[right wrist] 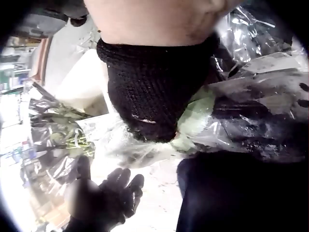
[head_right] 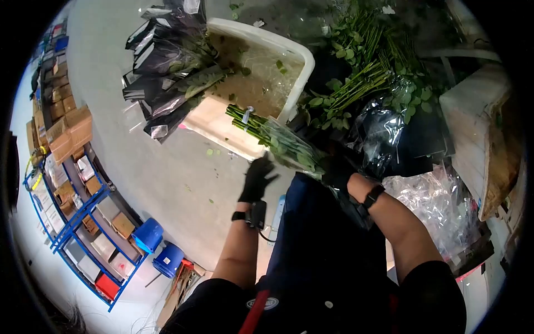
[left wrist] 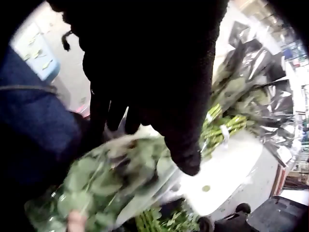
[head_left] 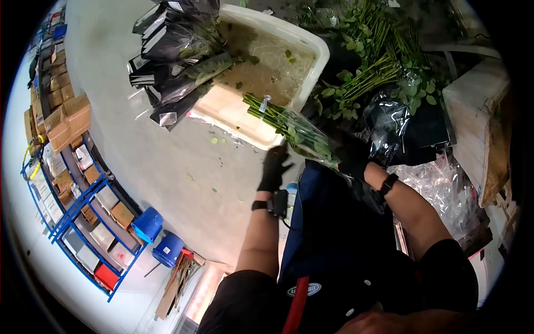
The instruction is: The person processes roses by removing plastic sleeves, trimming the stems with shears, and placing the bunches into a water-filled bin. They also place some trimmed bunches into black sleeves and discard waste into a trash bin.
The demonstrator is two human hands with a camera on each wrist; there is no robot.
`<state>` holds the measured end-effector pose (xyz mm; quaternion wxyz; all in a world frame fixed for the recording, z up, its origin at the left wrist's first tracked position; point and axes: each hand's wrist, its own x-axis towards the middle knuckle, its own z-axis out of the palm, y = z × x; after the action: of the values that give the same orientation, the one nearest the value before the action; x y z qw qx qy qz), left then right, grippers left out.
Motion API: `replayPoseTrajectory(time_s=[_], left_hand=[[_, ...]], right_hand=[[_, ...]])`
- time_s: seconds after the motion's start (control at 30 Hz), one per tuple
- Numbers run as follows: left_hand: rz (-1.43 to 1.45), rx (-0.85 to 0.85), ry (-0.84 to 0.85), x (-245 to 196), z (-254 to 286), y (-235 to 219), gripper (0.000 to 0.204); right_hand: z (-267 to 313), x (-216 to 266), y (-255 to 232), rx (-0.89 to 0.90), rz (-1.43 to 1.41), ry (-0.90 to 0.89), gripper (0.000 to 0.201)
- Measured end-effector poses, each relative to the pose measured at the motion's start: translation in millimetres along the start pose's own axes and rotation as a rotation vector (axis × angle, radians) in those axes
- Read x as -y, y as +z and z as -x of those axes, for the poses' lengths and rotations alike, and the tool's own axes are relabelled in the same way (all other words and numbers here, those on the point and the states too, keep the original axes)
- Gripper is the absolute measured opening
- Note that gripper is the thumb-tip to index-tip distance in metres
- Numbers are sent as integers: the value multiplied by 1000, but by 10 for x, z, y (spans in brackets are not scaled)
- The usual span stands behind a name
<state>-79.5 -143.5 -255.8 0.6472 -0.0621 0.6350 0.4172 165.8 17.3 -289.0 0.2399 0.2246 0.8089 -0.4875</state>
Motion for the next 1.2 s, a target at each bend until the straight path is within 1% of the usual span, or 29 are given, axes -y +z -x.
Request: replayPoseTrajectory(time_s=[0.03,0.1,0.13,0.2,0.27,0.3,0.33,0.37,0.4,0.43,0.47,0.5,0.53,0.6,0.63,0.73,0.77,0.8,0.83,0.87,0.9,0.93,0.97,1.0,1.03,1.07,1.13,1.17,1.2], left_hand=[[-8,-51,93,-231,-34,13,54],[-38,-156,276,-702,-101,45,54],[122,-139,255,-1268,40,469,39],[68,-208,379,-1578,79,802,36],[37,-322,400,-1694,101,1110,33],[-89,-292,414,-1815,286,1334,31],[-421,-280,664,-1728,194,1383,22],[-727,-339,933,-1642,101,1434,21],[-718,-309,965,-1718,260,1709,25],[-708,-277,997,-1797,420,1985,30],[-772,-258,1132,-1861,624,2251,30],[-836,-241,1267,-1886,779,2461,30],[-897,-208,1296,-1892,875,2628,31],[-1025,-158,1350,-1908,1048,2910,32],[-972,-127,1339,-1901,1117,3040,33],[-894,-149,1080,-1879,1268,3296,35],[-1069,-327,1557,-1843,1121,3242,33],[-726,-123,1268,-1894,1267,3399,31],[-325,-23,1000,-1944,1413,3554,30],[98,54,632,-1974,1519,3759,29],[-94,-8,591,-1901,1487,3857,25],[-417,-70,992,-1804,1531,4069,24],[-738,-133,1402,-1706,1575,4352,23],[-1056,-213,1815,-1620,1631,4649,22],[-712,-4,1222,-1533,1921,4969,23],[-479,73,1151,-1459,2035,5239,19],[-427,125,878,-1444,2315,5602,17],[-383,174,871,-1394,2385,5737,17],[-336,221,863,-1334,2440,5873,17]], right_hand=[[121,66,-136,-48,5,-82,35],[362,178,-266,-106,-40,-178,31],[496,238,-349,-137,-60,-224,29],[849,438,-730,-79,19,-200,27],[1261,682,-1276,-32,106,-170,25],[1468,820,-1565,117,136,-54,27],[1713,775,-1726,107,121,-112,37],[1868,941,-2103,213,136,24,44],[1999,1083,-2410,321,139,163,51],[2139,1035,-2426,-169,41,-36,56],[2268,980,-2423,-660,-48,-245,61],[2275,1050,-2535,-808,24,-372,61],[2247,1157,-2664,-952,103,-505,61],[2427,1189,-2730,-724,237,-400,61],[2486,1073,-2683,-699,321,-383,49],[3135,847,-2597,-194,468,-213,32],[3378,592,-2314,-253,430,-205,18],[3629,337,-2037,-318,403,-195,8],[3881,226,-1962,-540,472,-290,6],[4035,138,-1916,-551,449,-223,5],[4189,49,-1874,-561,426,-156,4],[4417,343,-2212,-462,25,-36,5],[4478,386,-2337,-799,145,-260,14],[4540,430,-2460,-1170,324,-422,24],[4577,464,-2563,-1179,311,-418,25],[4630,430,-2608,-1188,291,-410,26],[4744,224,-2573,-1179,327,-312,23],[4836,148,-2551,-1166,343,-262,21],[4997,86,-2522,-1107,335,-256,20]])
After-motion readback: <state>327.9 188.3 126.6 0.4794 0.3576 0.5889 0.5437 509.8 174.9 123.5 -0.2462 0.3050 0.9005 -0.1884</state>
